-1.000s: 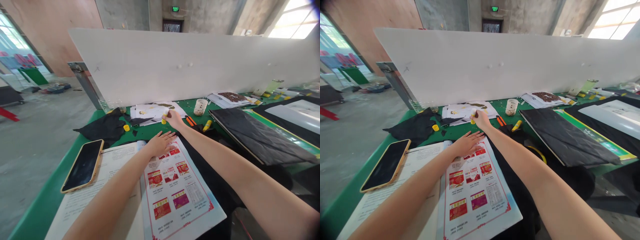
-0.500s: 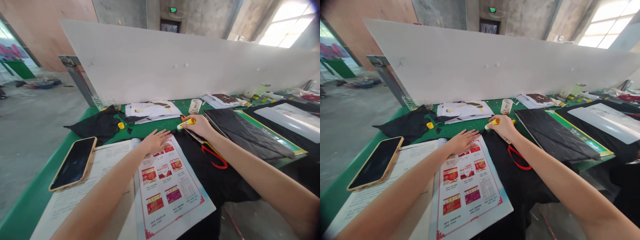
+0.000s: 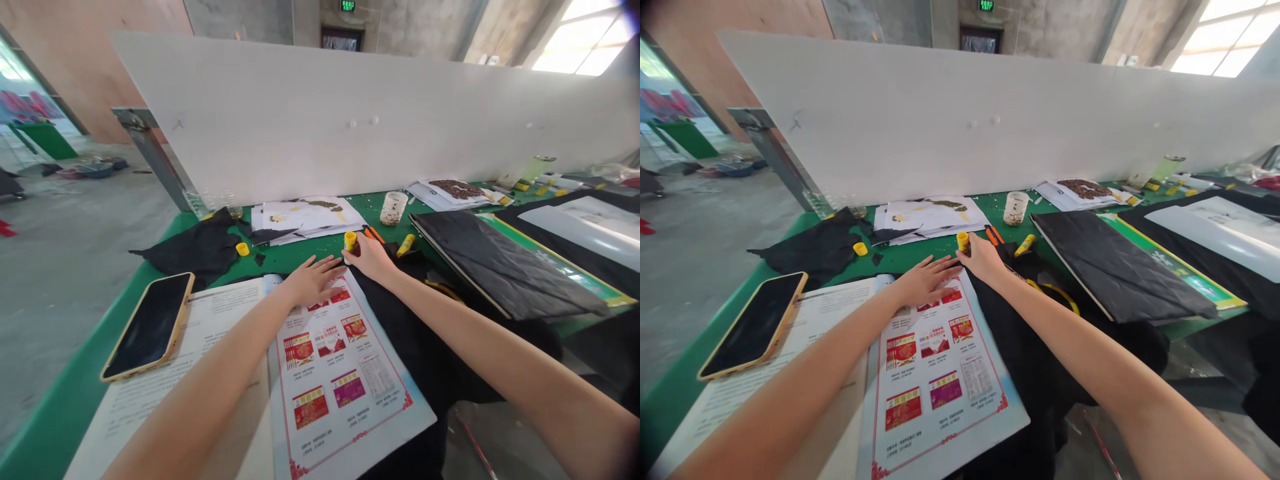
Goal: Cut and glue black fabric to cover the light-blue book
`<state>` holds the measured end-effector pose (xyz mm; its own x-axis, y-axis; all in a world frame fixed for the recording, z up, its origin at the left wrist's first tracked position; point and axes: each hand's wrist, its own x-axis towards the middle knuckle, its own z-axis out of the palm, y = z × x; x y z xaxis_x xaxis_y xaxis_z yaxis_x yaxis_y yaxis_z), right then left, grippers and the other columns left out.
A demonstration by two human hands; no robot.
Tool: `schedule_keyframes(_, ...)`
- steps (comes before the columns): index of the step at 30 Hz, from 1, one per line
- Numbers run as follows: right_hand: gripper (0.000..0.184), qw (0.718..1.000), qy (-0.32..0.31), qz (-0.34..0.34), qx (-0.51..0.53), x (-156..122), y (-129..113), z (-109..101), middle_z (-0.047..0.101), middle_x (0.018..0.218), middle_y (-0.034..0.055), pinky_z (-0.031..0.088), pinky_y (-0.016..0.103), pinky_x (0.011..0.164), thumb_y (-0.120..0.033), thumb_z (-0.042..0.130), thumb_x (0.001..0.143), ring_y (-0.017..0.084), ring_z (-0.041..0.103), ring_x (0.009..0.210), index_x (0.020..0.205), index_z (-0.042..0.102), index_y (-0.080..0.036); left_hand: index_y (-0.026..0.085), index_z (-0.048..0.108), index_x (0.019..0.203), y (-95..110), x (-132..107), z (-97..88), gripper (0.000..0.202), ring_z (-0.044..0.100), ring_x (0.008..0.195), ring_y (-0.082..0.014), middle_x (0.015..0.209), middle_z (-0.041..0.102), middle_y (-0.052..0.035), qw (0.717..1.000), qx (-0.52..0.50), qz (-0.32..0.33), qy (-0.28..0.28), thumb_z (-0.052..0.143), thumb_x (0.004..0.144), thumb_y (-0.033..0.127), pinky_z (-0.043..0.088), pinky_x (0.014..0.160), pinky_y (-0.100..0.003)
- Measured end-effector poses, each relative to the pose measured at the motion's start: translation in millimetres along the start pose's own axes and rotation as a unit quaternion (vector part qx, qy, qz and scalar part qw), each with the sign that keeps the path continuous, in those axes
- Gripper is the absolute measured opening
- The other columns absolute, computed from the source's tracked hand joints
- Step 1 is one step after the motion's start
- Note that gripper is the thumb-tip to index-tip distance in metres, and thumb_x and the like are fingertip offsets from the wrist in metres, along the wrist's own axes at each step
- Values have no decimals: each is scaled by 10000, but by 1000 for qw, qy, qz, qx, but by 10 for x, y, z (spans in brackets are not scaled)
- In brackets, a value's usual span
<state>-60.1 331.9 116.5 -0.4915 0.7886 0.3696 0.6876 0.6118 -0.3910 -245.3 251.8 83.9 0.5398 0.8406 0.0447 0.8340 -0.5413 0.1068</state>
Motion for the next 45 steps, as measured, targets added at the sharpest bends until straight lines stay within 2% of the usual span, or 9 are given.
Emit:
schedule_keyframes(4,219,995,79,59,19,24,17,-108,606,718,33,384,253,594,-408,531,807,165,567,656,787,484,-195,304,227,1435,-9,12,15,602,147,1398,-200,1519,194,-17,1000,7,4,2,222,907,594,68,1122,-442)
schedule_keyframes(7,237,992,115,42,35,40,-41,-175,592,694,24,379,249,582,-428,516,817,155,557,632,774,468,-200,293,237,1433,-15,28,31,611,150,1397,-205,1520,187,-29,1000,11,3,0,223,905,599,71,1121,-443)
schedule_keyframes(16,187,997,-2,-29,-70,-27,-6,84,631,802,75,393,280,642,-364,477,857,201,589,726,862,495,-178,312,208,1440,-19,15,28,627,115,1404,-184,1521,177,-10,1000,-7,1,-7,190,896,624,40,1125,-438)
schedule_keyframes(22,176,991,-24,-46,-125,-8,135,-70,635,821,101,390,298,652,-340,491,847,224,596,750,868,508,-165,324,205,1438,-5,9,6,612,116,1404,-192,1524,162,-5,1000,-4,-1,-9,209,899,615,49,1123,-436)
schedule_keyframes(24,181,993,0,-26,-116,11,163,-153,627,782,88,382,295,632,-353,502,840,218,590,715,836,498,-172,314,206,1440,-4,10,9,610,121,1403,-199,1525,158,-13,1000,2,1,-7,211,904,605,54,1122,-440)
schedule_keyframes(30,222,987,157,6,-31,75,25,-236,592,696,47,377,273,607,-406,487,846,180,566,650,791,447,-195,280,226,1439,-13,29,35,640,145,1398,-217,1523,171,-35,1000,13,4,1,200,896,619,79,1116,-458)
schedule_keyframes(38,175,996,45,-41,-66,-49,89,122,614,714,69,372,272,601,-347,505,827,191,575,662,789,469,-180,321,209,1439,-19,15,21,644,118,1403,-194,1525,159,-1,1000,-7,-3,-13,174,884,646,55,1125,-439)
schedule_keyframes(42,165,991,7,-69,-110,-53,158,-61,622,731,68,359,275,596,-341,512,818,192,572,658,789,481,-181,332,206,1438,-15,10,9,634,124,1402,-204,1527,150,8,1000,-6,-2,-11,189,884,642,59,1123,-441)
schedule_keyframes(45,185,993,54,-18,-104,37,117,-241,610,692,56,352,274,581,-360,519,808,188,564,628,765,469,-186,310,211,1440,-14,16,15,638,143,1399,-210,1526,157,-10,1000,2,1,-8,180,890,632,69,1119,-445)
